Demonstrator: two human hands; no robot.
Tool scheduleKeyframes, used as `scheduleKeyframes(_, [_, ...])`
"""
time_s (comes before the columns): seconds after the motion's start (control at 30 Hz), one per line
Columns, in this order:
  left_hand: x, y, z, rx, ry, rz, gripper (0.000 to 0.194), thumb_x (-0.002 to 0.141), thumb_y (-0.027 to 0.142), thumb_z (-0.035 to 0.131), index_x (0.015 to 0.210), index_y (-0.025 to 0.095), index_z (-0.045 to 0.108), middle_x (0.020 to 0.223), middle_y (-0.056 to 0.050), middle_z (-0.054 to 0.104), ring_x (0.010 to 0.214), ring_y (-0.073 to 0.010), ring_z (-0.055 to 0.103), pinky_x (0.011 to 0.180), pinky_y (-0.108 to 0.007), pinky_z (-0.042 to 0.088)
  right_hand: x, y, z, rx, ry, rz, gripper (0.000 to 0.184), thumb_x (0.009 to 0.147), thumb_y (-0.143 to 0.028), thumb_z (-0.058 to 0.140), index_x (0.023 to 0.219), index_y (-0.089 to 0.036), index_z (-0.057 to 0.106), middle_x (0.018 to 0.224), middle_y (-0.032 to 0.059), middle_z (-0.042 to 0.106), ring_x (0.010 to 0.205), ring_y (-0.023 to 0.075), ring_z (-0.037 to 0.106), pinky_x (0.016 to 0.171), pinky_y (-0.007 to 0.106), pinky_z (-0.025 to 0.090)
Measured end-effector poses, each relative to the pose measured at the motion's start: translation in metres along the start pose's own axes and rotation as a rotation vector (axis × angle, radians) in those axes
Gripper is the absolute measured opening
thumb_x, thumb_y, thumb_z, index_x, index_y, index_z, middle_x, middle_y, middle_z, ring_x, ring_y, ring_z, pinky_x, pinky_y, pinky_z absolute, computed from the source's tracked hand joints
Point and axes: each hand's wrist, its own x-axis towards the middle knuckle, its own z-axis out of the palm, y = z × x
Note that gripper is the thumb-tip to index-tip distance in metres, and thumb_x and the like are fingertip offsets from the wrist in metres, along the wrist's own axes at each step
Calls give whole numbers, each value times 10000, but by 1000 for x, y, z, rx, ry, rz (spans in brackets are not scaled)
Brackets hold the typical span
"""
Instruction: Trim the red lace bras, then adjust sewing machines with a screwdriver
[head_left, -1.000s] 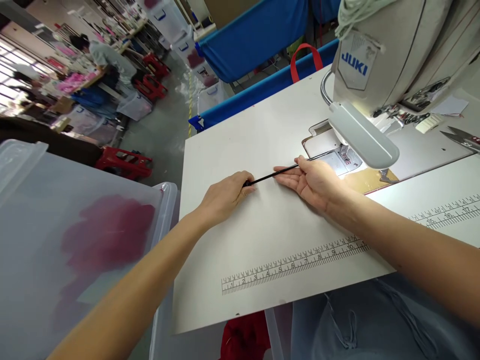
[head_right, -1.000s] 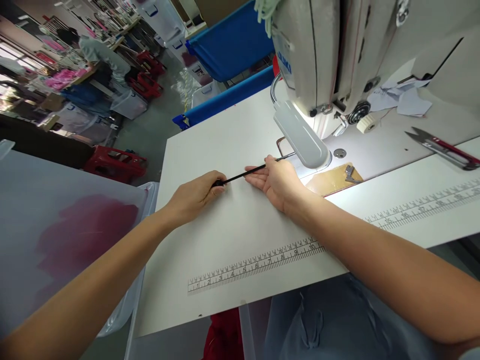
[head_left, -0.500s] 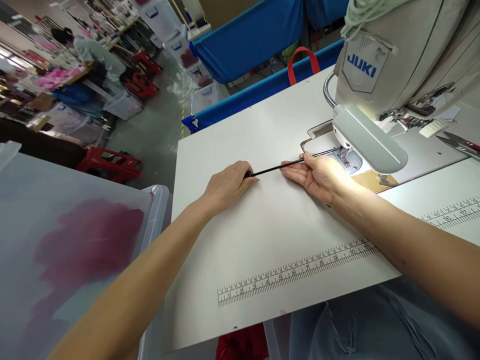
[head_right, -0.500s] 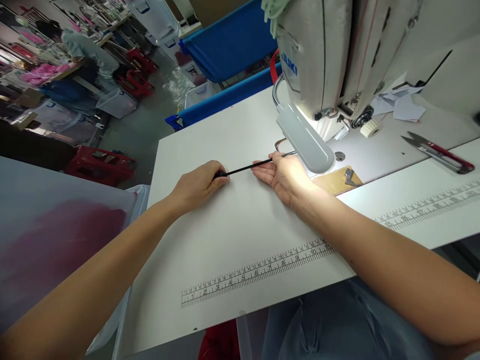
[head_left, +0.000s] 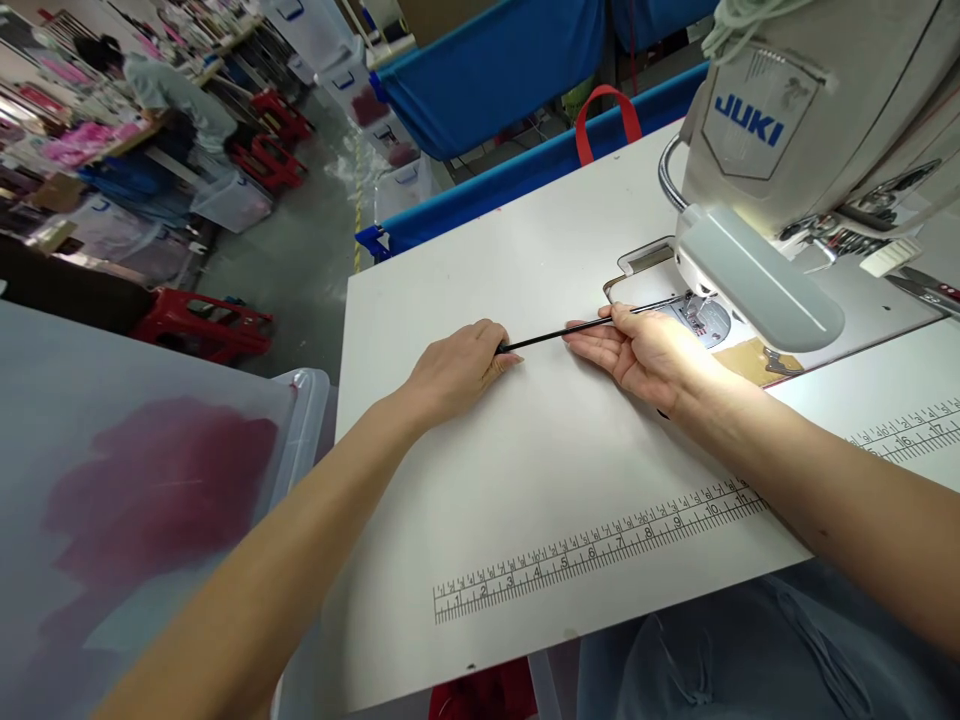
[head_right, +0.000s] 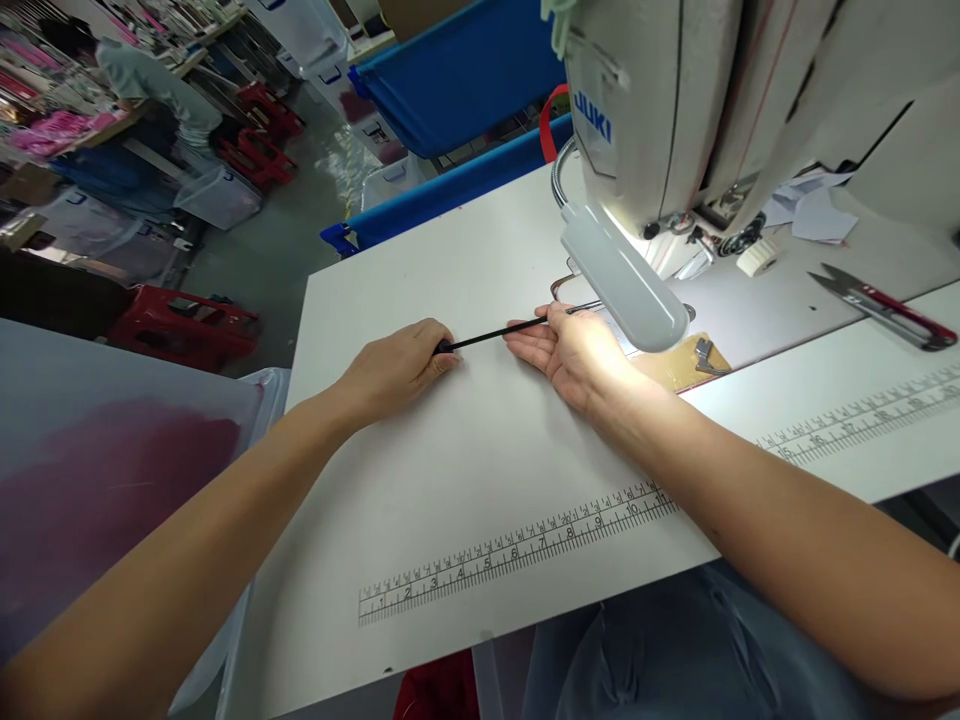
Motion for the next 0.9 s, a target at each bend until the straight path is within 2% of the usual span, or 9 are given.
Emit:
scheduleKeyframes(0.27, [-3,16,0,211,-36,-45,218,994,359,368,969,175,482,1003,-102,569,868,-244,577,637,-319,406,-1,-2,3,-17,19,26,225,1022,-118,311,908,-165,499,733,102,683,739,178,715,714,259,633])
scheduleKeyframes(0.53, [0,23,-3,247,-61,-55,216,1005,338,374,965,162,492,967,-87,570,847,-228,575,651,-312,423,-1,-3,6,37,96,37,198,1019,-104,359,902,-127,518,773,123,683,769,192,720,660,251,629])
scheduleKeyframes(0.73, [0,24,20,254,203,-73,195,960,345,506,952,150,518,999,-126,578,956,-266,567,756,-359,468,-1,-5,6,35,68,40,258,1014,-65,343,830,-125,512,717,110,689,668,167,715,613,231,623])
scheduleKeyframes(0.8, [1,24,27,218,309,-74,170,936,320,550,933,151,529,985,-129,583,943,-275,572,763,-378,476,-4,-6,5,25,43,20,267,1014,-56,331,822,-127,502,698,113,690,648,162,714,626,236,625])
scheduleKeyframes(0.9, [1,23,30,220,444,-68,141,901,292,610,918,171,541,936,-90,597,863,-240,591,736,-357,488,-7,-7,2,18,-17,-29,273,1017,-60,340,807,-140,495,698,108,700,641,149,713,649,233,624])
